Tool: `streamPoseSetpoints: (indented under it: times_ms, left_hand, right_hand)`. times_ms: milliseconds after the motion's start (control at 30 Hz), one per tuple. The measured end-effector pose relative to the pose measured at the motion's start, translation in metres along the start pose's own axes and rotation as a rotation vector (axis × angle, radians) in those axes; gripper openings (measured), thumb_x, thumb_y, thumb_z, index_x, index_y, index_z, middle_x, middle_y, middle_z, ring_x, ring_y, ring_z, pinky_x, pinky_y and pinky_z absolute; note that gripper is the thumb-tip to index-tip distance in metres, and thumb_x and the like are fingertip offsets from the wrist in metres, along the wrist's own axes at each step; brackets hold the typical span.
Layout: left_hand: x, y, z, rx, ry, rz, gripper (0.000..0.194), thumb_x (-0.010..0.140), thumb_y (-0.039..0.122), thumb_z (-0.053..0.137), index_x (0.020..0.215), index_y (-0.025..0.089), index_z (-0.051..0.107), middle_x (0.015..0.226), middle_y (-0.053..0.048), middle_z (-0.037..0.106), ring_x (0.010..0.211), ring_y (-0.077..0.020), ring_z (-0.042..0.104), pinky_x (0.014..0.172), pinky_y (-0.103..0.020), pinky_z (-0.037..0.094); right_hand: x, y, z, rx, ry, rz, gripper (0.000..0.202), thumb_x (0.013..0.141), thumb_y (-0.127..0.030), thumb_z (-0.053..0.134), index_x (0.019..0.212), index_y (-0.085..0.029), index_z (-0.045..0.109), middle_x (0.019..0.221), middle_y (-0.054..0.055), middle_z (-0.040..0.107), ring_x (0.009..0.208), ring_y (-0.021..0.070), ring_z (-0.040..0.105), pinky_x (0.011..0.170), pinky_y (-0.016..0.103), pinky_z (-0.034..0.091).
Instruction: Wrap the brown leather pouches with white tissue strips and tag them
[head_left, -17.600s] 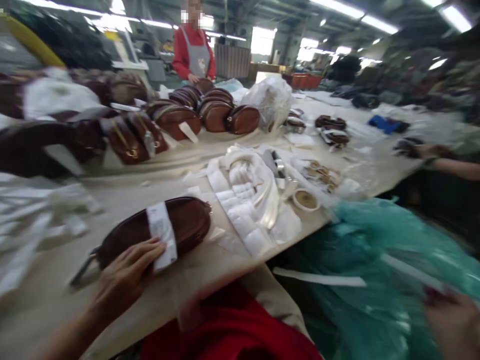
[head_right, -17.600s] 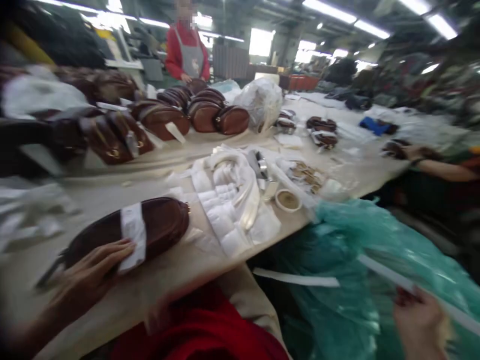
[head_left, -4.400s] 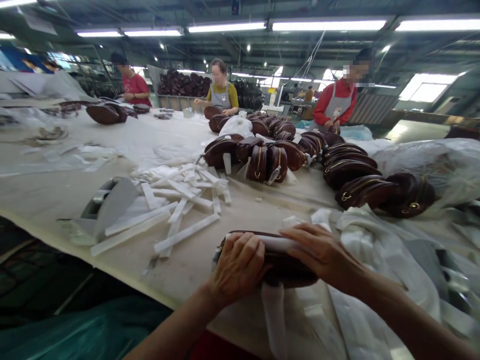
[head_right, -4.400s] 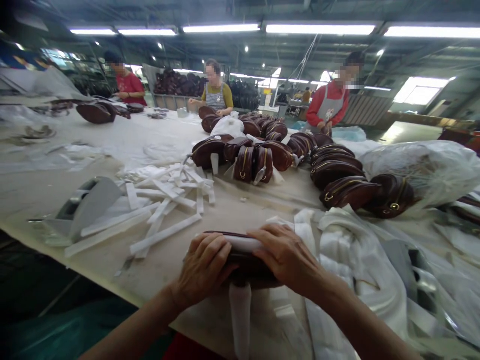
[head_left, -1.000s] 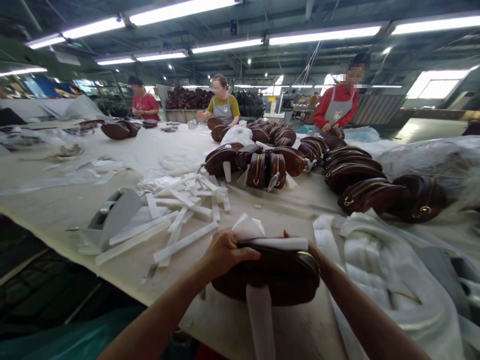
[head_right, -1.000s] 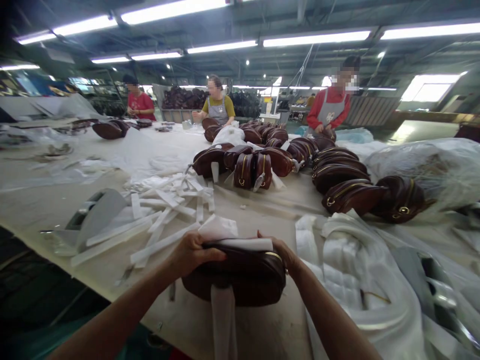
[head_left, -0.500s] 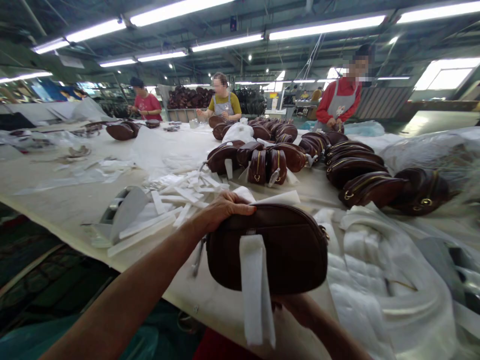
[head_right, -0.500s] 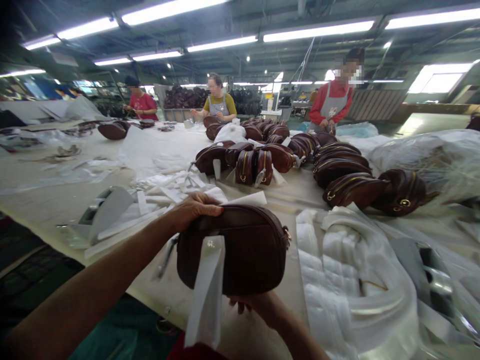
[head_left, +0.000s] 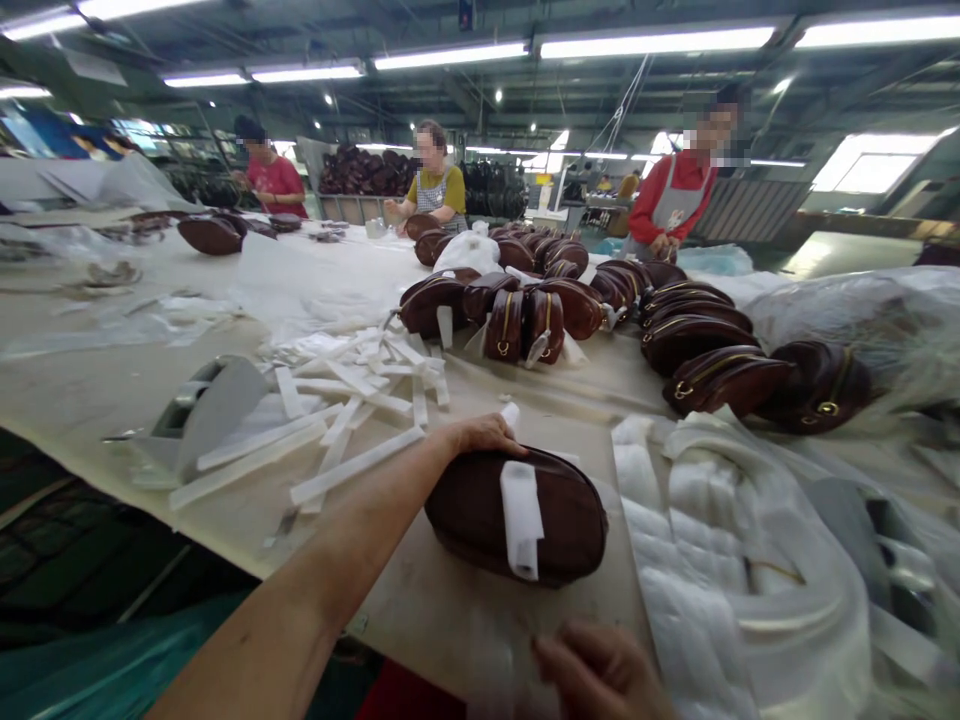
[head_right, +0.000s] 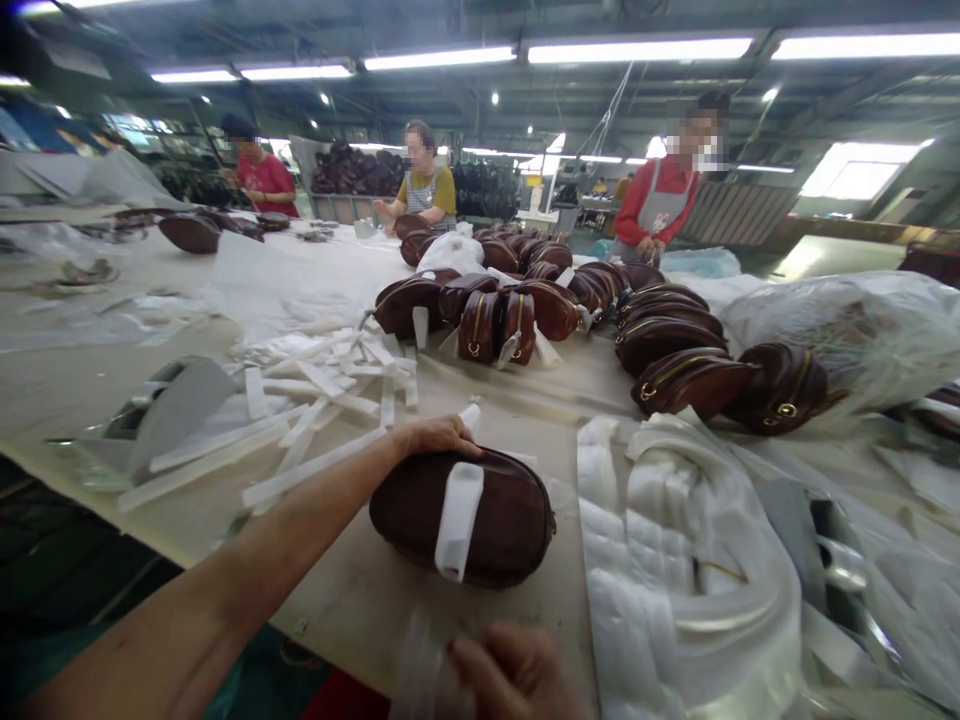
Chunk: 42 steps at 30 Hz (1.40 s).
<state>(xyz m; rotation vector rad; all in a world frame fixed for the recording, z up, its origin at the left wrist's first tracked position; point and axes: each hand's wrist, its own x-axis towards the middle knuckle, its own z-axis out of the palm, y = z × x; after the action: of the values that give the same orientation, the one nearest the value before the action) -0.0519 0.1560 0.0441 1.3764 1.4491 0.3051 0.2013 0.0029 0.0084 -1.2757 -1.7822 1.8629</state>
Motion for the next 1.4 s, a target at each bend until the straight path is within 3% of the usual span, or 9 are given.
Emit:
streamPoseSetpoints:
  times_ms: [67, 133, 233, 333, 600, 800, 967, 1100, 1400]
  left_hand:
    - [0.005, -0.005, 0.0, 0.045, -0.012, 0.002, 0.045, 0.056, 0.055, 0.075, 0.063, 0.012, 0.066, 0.05, 0.002, 0.052, 0.048, -0.0094, 0.044, 0.05, -0.022, 0.034]
    - [0.009, -0.008, 0.001, 0.09, -0.025, 0.007, 0.043, 0.06, 0.055, 0.073, 0.059, 0.012, 0.064, 0.049, 0.003, 0.05, 0.048, -0.0092, 0.043, 0.051, -0.023, 0.033]
    - [0.014, -0.01, 0.004, 0.158, -0.027, 0.018, 0.04, 0.065, 0.051, 0.071, 0.055, 0.014, 0.061, 0.048, 0.004, 0.047, 0.051, -0.0097, 0.043, 0.053, -0.023, 0.033]
    - [0.019, -0.014, 0.006, 0.217, -0.006, 0.03, 0.036, 0.073, 0.046, 0.066, 0.057, 0.014, 0.062, 0.05, 0.004, 0.048, 0.057, -0.0115, 0.047, 0.061, -0.023, 0.038]
    - [0.03, -0.023, 0.01, 0.237, 0.044, 0.147, 0.027, 0.087, 0.038, 0.056, 0.081, 0.012, 0.062, 0.081, -0.002, 0.062, 0.078, -0.0156, 0.059, 0.078, -0.033, 0.048]
    - [0.03, -0.023, 0.013, 0.189, 0.142, 0.212, 0.026, 0.084, 0.017, 0.046, 0.099, 0.011, 0.067, 0.087, -0.002, 0.068, 0.084, -0.0134, 0.059, 0.079, -0.02, 0.043]
    - [0.022, -0.018, 0.017, 0.226, 0.141, 0.246, 0.027, 0.082, 0.015, 0.046, 0.099, 0.015, 0.067, 0.091, 0.0, 0.067, 0.089, -0.0124, 0.058, 0.082, -0.018, 0.042]
    - [0.018, -0.015, 0.017, 0.307, 0.12, 0.21, 0.028, 0.083, 0.019, 0.046, 0.101, 0.018, 0.067, 0.09, 0.001, 0.067, 0.086, -0.0125, 0.058, 0.079, -0.018, 0.042]
    - [0.02, -0.01, 0.015, 0.527, 0.027, 0.052, 0.037, 0.076, 0.05, 0.055, 0.076, 0.017, 0.07, 0.079, -0.007, 0.067, 0.081, -0.0205, 0.06, 0.07, -0.023, 0.042]
  right_hand:
    - [0.02, -0.027, -0.033, -0.197, 0.4, -0.224, 0.034, 0.082, -0.052, 0.053, 0.073, -0.021, 0.061, 0.06, 0.0, 0.053, 0.055, 0.0129, 0.047, 0.053, 0.024, 0.039]
    - [0.054, -0.054, -0.056, -0.362, 0.584, -0.423, 0.027, 0.082, -0.044, 0.052, 0.089, -0.021, 0.063, 0.086, 0.006, 0.063, 0.076, 0.0185, 0.057, 0.072, 0.029, 0.045]
    - [0.113, -0.078, -0.061, -0.568, 0.505, -0.386, 0.031, 0.085, -0.033, 0.044, 0.109, -0.019, 0.059, 0.115, 0.01, 0.061, 0.104, 0.0229, 0.056, 0.093, 0.036, 0.041]
    - [0.151, -0.075, -0.044, -0.683, 0.397, -0.232, 0.031, 0.085, -0.02, 0.04, 0.106, -0.017, 0.061, 0.111, 0.013, 0.064, 0.108, 0.0244, 0.056, 0.096, 0.038, 0.038]
    - [0.159, -0.052, -0.035, -0.595, 0.411, -0.099, 0.039, 0.087, -0.023, 0.035, 0.122, -0.018, 0.051, 0.118, 0.013, 0.062, 0.111, 0.024, 0.056, 0.097, 0.038, 0.036]
    - [0.173, -0.06, -0.045, -0.41, 0.393, -0.023, 0.052, 0.082, -0.02, 0.038, 0.134, -0.013, 0.037, 0.13, 0.014, 0.054, 0.119, 0.0214, 0.05, 0.1, 0.035, 0.036]
    - [0.184, -0.073, -0.059, -0.279, 0.213, -0.025, 0.038, 0.064, -0.011, 0.051, 0.1, -0.015, 0.061, 0.095, 0.006, 0.068, 0.091, 0.0185, 0.061, 0.077, 0.026, 0.045]
    - [0.188, -0.075, -0.063, -0.18, 0.118, 0.042, 0.008, 0.059, -0.016, 0.058, 0.067, -0.014, 0.06, 0.056, -0.002, 0.059, 0.054, 0.0123, 0.053, 0.054, 0.023, 0.04]
    - [0.196, -0.062, -0.059, -0.107, 0.203, 0.088, 0.011, 0.058, -0.02, 0.062, 0.055, -0.018, 0.051, 0.046, -0.005, 0.052, 0.045, 0.0086, 0.044, 0.047, 0.022, 0.036]
